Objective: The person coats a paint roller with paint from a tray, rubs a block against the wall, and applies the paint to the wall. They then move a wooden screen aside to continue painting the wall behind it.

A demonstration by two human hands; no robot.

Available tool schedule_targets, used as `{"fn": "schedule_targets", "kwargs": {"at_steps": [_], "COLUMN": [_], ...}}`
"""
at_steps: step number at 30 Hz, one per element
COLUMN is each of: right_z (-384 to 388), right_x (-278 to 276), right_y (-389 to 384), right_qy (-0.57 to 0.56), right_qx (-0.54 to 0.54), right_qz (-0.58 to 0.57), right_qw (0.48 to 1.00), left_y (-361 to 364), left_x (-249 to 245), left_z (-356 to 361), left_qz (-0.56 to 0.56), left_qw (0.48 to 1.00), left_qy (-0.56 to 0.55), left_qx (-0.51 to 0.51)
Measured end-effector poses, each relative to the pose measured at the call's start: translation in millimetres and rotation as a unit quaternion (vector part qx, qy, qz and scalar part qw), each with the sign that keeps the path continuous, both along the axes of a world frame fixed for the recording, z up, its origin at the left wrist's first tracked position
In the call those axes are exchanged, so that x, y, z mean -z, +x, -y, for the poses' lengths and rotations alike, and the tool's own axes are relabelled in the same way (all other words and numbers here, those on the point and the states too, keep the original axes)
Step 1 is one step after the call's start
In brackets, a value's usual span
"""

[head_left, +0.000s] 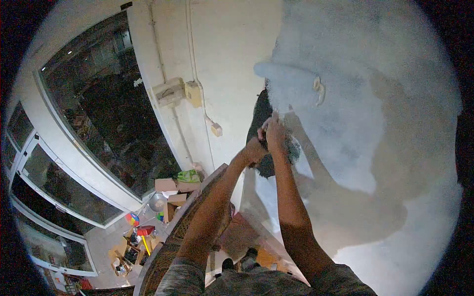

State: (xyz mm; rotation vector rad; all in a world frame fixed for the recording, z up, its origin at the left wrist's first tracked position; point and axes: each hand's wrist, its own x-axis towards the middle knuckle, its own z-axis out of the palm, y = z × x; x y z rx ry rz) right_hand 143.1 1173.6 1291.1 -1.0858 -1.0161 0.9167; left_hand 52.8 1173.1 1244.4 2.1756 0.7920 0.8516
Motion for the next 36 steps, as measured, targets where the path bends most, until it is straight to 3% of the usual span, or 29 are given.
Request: {"fn": "schedule_targets", "kwargs": {"at_steps": [1,2,4,5,7,8,10,13,15,16,18,21,24,25,26,28,30,33,36], "right_z": [8.5,-5.7,5.3,28.1,37.5,42.0,48.2,3.9,-9.5,5.5,1.0,-13.8,-1.6,-0.9,-20.2,-19.1,28.6,15.1,15.2], "right_x": [7.8,56.6,111.6,117.2,166.4,169.2,163.3,183.2,146.9,90.9,52.0,57.2,87.9,100.3,163.2,205.9,165.2,188.1,131.3], "right_y": [-2.2,3.1,3.4,-4.5,-10.0,-13.6,-23.9,-24.7,-30.0,-36.5,-32.8,-20.5,-6.5,-3.4,1.4,1.5,-20.0,-22.7,-23.7], "right_qy": [-0.042,0.017,0.006,-0.064,0.0,-0.027,-0.079,0.013,0.052,0.053,0.072,0.13,0.079,-0.051,0.002,0.026,-0.044,-0.058,0.01], "right_qx": [0.023,0.053,0.064,0.044,0.034,0.049,0.074,0.094,0.066,0.028,0.019,-0.021,-0.012,0.05,0.085,0.092,0.036,0.068,0.005], "right_qz": [-0.006,0.031,-0.009,-0.086,-0.124,-0.163,-0.242,-0.242,-0.286,-0.324,-0.252,-0.261,-0.187,-0.103,-0.005,0.016,-0.14,-0.162,-0.19], "right_qw": [0.999,0.998,0.998,0.993,0.992,0.985,0.964,0.966,0.955,0.944,0.965,0.956,0.979,0.992,0.996,0.995,0.989,0.983,0.982], "left_y": [-0.5,-1.0,-4.8,-9.9,-21.3,-26.5,-35.6,-43.2,-42.4,-39.4,-32.8,-24.8,-15.0,-14.2,-14.2,-18.1,-23.6,-28.3,-26.9], "left_x": [15.8,34.9,90.6,116.7,154.9,166.7,170.9,136.7,98.4,76.4,65.3,16.7,55.7,76.9,98.3,133.3,158.0,160.6,121.6], "left_z": [4.1,7.4,22.2,29.8,39.3,41.2,38.3,21.8,-3.1,-14.6,-36.5,-11.9,1.7,5.3,11.1,19.1,26.3,23.5,4.8], "left_qz": [0.005,0.006,0.005,-0.006,-0.036,-0.055,-0.097,-0.194,-0.275,-0.299,-0.276,-0.175,-0.068,-0.049,-0.038,-0.032,-0.044,-0.061,-0.077], "left_qw": [1.0,1.0,0.999,0.998,0.996,0.994,0.99,0.973,0.954,0.948,0.952,0.982,0.997,0.998,0.998,0.997,0.995,0.993,0.994], "left_qy": [-0.006,-0.012,-0.032,-0.047,-0.074,-0.087,-0.099,-0.109,-0.094,-0.075,0.083,-0.028,-0.009,-0.01,-0.016,-0.036,-0.059,-0.067,-0.046], "left_qx": [-0.006,-0.01,-0.023,-0.028,-0.035,-0.037,-0.04,-0.054,-0.074,-0.082,-0.104,-0.072,-0.04,-0.043,-0.048,-0.062,-0.071,-0.072,-0.067]}}
